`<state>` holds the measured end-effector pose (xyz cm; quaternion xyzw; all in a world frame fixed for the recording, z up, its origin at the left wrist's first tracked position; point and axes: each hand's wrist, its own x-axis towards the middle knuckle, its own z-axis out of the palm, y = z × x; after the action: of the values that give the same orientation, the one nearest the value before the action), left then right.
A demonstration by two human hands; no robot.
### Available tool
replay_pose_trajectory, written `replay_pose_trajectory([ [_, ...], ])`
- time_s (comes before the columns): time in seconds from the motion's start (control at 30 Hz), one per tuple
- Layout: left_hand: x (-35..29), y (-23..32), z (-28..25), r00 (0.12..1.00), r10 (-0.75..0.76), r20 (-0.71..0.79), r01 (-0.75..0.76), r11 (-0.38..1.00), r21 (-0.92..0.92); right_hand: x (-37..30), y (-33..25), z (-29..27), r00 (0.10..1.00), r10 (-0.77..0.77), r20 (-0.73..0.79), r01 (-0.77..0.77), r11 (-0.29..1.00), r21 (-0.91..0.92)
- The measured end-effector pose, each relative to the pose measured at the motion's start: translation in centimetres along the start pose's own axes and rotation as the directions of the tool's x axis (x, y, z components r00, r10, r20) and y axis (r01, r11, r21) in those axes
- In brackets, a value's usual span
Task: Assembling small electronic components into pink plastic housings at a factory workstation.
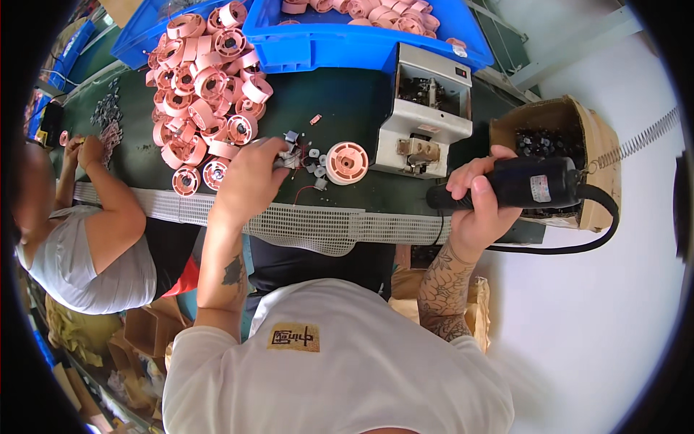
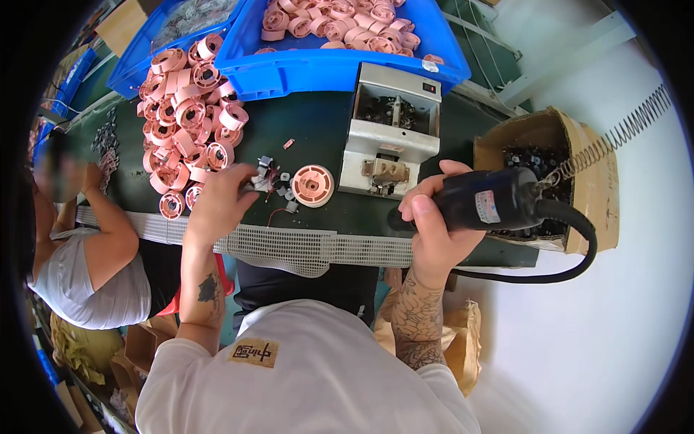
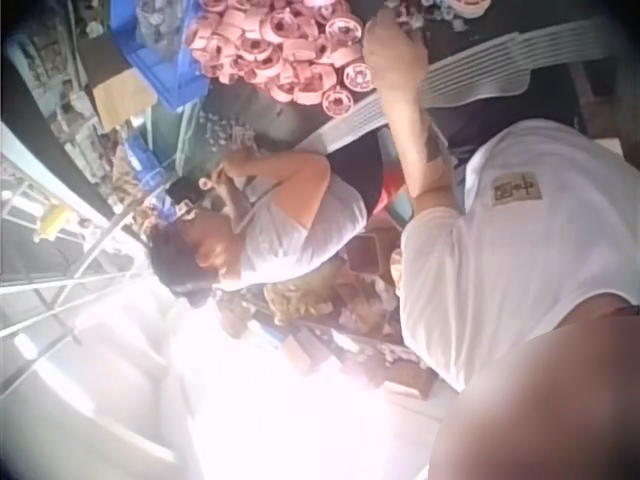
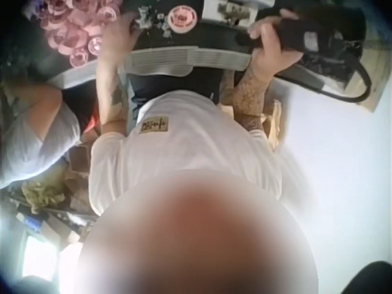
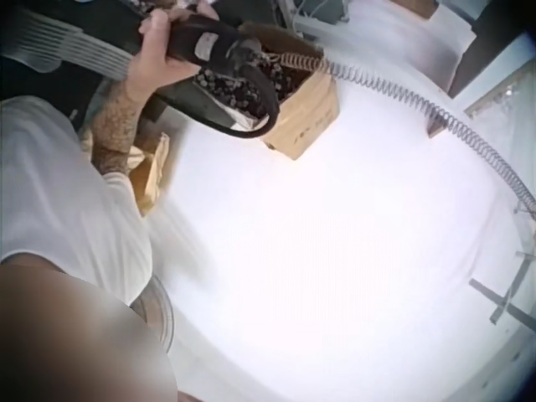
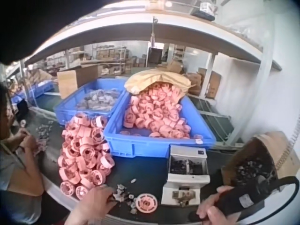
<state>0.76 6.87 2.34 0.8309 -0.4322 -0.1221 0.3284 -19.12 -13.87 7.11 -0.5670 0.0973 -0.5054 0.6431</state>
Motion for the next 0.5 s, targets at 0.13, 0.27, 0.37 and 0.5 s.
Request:
replay_pose_trajectory([
  [0.13,-3.0,-1.9,-0.5,0.99,-0.133,0.038,0.125,0.979,0.16,-0.1,0.4,-0.3,1.0,0.023,-0.013,-0.024,0.999,-0.033],
  [0.27,-4.3,-0.8,-1.1,0.979,-0.189,0.07,0.19,0.982,-0.001,0.0,0.8,-0.1,0.999,-0.001,0.044,0.006,0.994,-0.107],
  [0.37,-4.2,-1.3,-0.3,0.972,-0.218,0.092,0.225,0.972,-0.073,0.0,0.9,0.3,0.999,-0.007,0.043,0.011,0.996,-0.093],
  [0.5,-3.9,-2.3,1.1,0.993,-0.103,0.057,0.108,0.991,-0.083,-0.1,0.8,0.4,0.998,-0.014,0.064,0.019,0.996,-0.084],
])
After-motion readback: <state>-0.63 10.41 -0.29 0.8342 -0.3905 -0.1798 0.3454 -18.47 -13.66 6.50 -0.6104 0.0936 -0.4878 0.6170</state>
